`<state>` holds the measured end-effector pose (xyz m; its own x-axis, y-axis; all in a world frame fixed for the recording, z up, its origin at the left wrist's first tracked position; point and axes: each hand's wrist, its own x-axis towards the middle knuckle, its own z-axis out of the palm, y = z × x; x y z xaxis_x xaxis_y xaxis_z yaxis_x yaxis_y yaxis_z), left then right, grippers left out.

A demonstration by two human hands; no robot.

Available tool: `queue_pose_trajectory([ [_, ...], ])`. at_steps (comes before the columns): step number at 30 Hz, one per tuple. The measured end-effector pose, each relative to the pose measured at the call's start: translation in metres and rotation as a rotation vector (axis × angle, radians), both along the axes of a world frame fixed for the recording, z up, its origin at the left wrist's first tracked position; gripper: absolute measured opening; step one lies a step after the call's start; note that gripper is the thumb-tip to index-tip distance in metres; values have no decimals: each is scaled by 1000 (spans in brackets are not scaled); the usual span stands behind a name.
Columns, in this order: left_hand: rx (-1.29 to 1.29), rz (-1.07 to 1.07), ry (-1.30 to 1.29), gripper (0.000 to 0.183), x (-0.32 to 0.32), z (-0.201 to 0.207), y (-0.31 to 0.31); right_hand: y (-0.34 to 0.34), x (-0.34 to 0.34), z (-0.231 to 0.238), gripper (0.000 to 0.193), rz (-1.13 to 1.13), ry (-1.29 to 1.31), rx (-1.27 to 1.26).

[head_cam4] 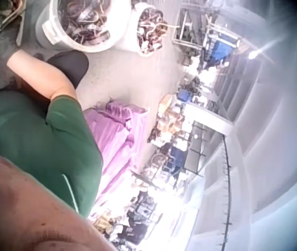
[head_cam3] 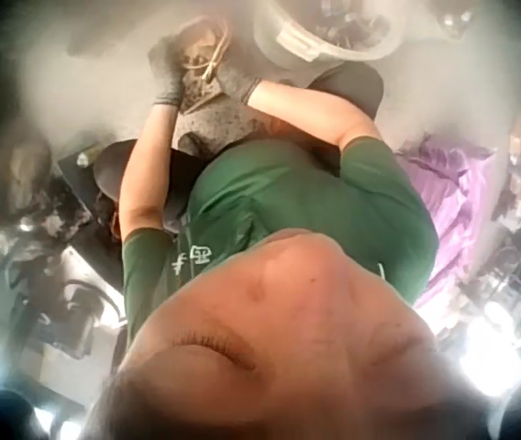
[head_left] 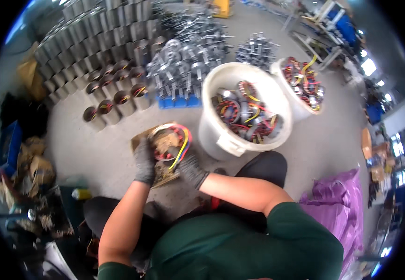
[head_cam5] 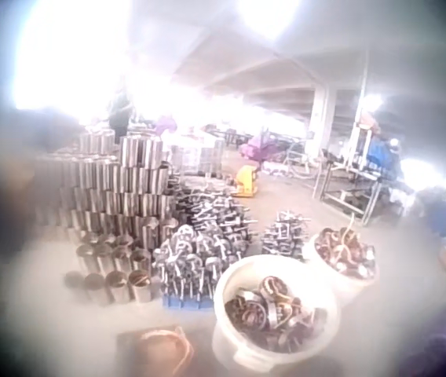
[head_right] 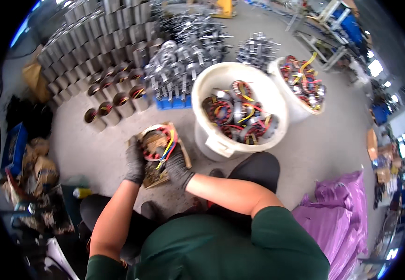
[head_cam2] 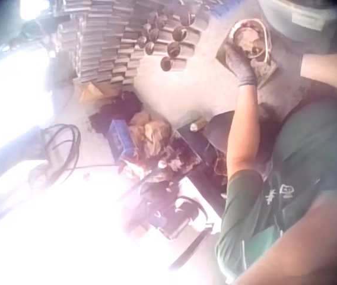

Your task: The person uses shears to cut several wires protruding from metal coil components, handling the coils one by one and placing them into a small cardboard box.

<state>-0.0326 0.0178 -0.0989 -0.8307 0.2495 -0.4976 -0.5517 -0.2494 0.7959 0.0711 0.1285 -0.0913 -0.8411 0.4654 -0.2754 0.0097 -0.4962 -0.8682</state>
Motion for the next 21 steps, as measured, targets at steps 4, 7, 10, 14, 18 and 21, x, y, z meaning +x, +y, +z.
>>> queue_pose_trajectory([
  [4, -539, -445, 766, 38, 16, 3, -4, 8, -1, 9, 32, -72, 115, 500],
  [7, -97, -207, 124, 44, 21, 12, 2, 12, -1, 0, 27, -89, 19, 413],
  [10, -38, -176, -46, 33, 19, 25, -1, 8, 1, 14, 45, -127, -61, 371],
  [14, -118, -240, 38, 29, 11, 12, -12, 20, -8, 0, 39, -130, 1, 431],
  [18, -335, -183, 306, 37, -6, 0, -17, 36, -12, -3, 21, -86, -61, 376],
  [21, -241, -244, -36, 63, -14, 6, -23, 38, -10, 11, 20, -87, -133, 104],
])
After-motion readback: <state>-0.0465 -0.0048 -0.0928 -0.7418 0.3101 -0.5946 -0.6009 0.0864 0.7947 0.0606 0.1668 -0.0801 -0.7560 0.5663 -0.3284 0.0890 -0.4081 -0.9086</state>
